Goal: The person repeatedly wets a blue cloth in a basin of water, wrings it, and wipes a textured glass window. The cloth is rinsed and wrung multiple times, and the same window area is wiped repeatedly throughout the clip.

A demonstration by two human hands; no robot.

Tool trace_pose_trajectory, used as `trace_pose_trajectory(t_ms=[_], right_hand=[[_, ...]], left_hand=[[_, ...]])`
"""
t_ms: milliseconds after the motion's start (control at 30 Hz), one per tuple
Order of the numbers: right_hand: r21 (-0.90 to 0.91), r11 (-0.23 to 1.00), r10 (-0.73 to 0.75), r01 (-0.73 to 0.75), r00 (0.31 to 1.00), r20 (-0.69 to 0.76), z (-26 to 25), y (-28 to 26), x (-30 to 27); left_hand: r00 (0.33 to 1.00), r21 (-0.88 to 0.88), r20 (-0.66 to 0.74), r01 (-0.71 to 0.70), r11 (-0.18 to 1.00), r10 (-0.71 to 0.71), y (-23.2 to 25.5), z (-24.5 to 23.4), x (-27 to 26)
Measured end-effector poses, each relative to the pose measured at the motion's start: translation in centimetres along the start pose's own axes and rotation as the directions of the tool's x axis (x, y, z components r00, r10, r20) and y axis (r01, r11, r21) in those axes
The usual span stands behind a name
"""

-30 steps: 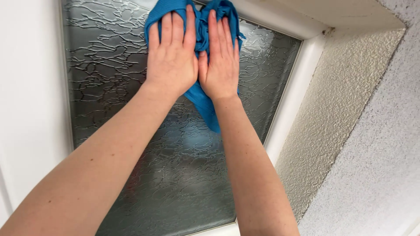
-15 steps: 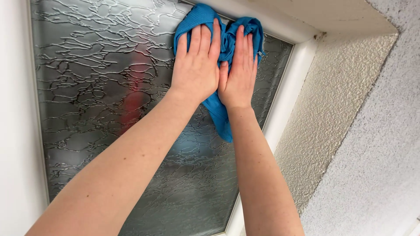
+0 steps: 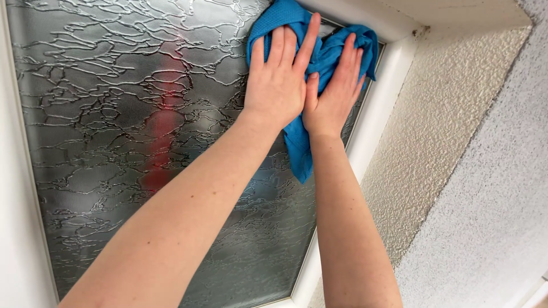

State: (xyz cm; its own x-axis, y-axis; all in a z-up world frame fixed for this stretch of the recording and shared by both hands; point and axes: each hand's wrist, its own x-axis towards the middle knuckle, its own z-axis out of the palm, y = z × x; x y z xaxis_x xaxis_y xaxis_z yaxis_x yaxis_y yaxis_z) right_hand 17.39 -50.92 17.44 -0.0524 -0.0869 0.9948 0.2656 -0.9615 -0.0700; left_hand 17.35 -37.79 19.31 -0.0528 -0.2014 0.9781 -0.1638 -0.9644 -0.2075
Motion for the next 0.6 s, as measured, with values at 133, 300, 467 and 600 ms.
trace_pose_trajectory(t_ms=[133,300,467,600], right_hand=[[0.006,0.998,0.060,-0.060,0.998,-0.008,-0.2,1.5,-0.6],[0.011,1.000,0.023,-0.022,0.998,-0.056,-0.4,3.1,-2.1],[0.023,0.999,0.038,-0.037,0.997,-0.069,-0.4,3.7,-4.1],[0.021,0.996,0.090,-0.089,0.992,-0.084,0.1,3.8,-7.3]], left_hand=[[0.999,-0.066,-0.034,-0.044,0.997,0.042,1.4,0.8,0.2],[0.999,-0.045,-0.004,-0.034,0.998,0.034,3.1,1.1,0.0],[0.999,-0.067,0.023,-0.045,0.997,0.046,4.3,1.1,-1.2],[0.994,-0.162,-0.032,-0.110,0.981,0.106,4.6,2.0,-3.7]])
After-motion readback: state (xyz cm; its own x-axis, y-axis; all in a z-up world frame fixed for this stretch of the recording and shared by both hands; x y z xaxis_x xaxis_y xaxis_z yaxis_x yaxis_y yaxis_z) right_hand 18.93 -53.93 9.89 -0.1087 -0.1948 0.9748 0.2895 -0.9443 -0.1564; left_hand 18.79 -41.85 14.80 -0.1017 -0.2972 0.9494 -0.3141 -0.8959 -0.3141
